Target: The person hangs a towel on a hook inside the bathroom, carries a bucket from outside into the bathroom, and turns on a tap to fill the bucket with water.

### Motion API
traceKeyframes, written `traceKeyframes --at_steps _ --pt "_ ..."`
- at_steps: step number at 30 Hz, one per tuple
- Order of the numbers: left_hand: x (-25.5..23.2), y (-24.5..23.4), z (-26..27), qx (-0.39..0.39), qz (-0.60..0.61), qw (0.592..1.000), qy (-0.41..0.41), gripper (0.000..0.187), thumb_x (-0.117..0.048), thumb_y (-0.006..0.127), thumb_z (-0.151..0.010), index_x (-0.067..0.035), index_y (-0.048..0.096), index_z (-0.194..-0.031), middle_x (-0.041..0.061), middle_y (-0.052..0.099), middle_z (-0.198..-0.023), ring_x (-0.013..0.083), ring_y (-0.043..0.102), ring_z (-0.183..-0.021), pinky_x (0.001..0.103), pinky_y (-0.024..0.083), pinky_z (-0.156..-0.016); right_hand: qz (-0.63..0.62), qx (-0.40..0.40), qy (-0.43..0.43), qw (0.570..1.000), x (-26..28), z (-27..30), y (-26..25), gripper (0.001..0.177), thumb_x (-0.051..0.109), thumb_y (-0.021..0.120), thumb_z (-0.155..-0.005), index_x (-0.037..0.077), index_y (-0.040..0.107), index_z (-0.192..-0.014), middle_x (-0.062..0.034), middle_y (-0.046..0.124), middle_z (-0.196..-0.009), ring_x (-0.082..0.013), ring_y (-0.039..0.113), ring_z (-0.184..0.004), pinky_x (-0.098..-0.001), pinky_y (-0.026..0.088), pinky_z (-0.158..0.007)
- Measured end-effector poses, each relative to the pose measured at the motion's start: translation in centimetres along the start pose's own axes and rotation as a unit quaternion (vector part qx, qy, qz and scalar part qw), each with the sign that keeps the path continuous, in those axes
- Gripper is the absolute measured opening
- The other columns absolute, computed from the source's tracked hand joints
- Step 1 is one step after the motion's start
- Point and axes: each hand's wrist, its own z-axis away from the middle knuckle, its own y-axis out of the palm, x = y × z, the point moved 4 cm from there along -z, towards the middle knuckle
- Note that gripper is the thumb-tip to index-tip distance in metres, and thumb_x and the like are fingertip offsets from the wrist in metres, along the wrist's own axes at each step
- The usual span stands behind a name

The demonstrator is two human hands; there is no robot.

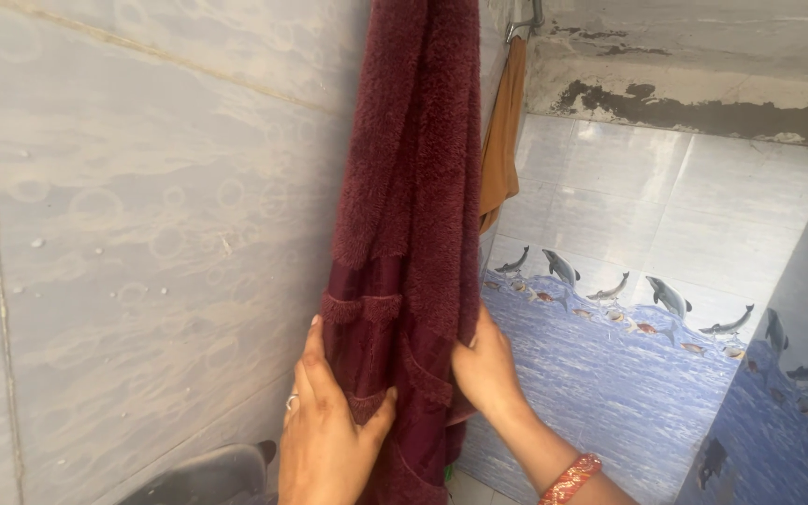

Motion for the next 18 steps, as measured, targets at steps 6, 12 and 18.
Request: traceKeyframes --at_steps 6,12,18 --pt "1.1 0.3 0.0 0.122 -0.042 0.986 -0.103 0.084 -0.025 0.075 -0.081 -0.015 0.028 -0.15 0.023 0.066 -0.12 0.0394 0.068 -0.112 0.048 0.057 -0.092 0.021 -0.022 0.059 0.998 0.4 0.3 -1.2 0.057 0.008 0.055 -0.092 0.014 0.045 -0.148 -0.0156 0.069 -0.129 -0.0286 0.069 -0.117 -0.0398 0.051 -0.103" --pt "1.9 -0.1 0.1 0.06 -0.047 0.994 -0.075 0.076 -0.019 0.076 -0.077 -0.013 0.037 -0.142 0.025 0.066 -0.115 0.0422 0.067 -0.107 0.05 0.056 -0.088 0.044 -0.033 0.051 0.997 0.7 0.6 -1.5 0.054 0.011 0.058 -0.092 0.011 0.049 -0.145 -0.02 0.074 -0.12 -0.0334 0.071 -0.111 -0.0428 0.054 -0.098" --pt "2.0 -1.3 0.2 0.066 -0.05 0.99 -0.112 0.078 -0.017 0.076 -0.079 -0.016 0.034 -0.145 0.018 0.063 -0.128 0.0395 0.065 -0.112 0.051 0.053 -0.092 0.034 -0.032 0.038 0.998 0.2 0.3 -1.1 0.048 0.019 0.061 -0.094 0.008 0.052 -0.139 -0.016 0.071 -0.128 -0.0297 0.069 -0.117 -0.0406 0.05 -0.103"
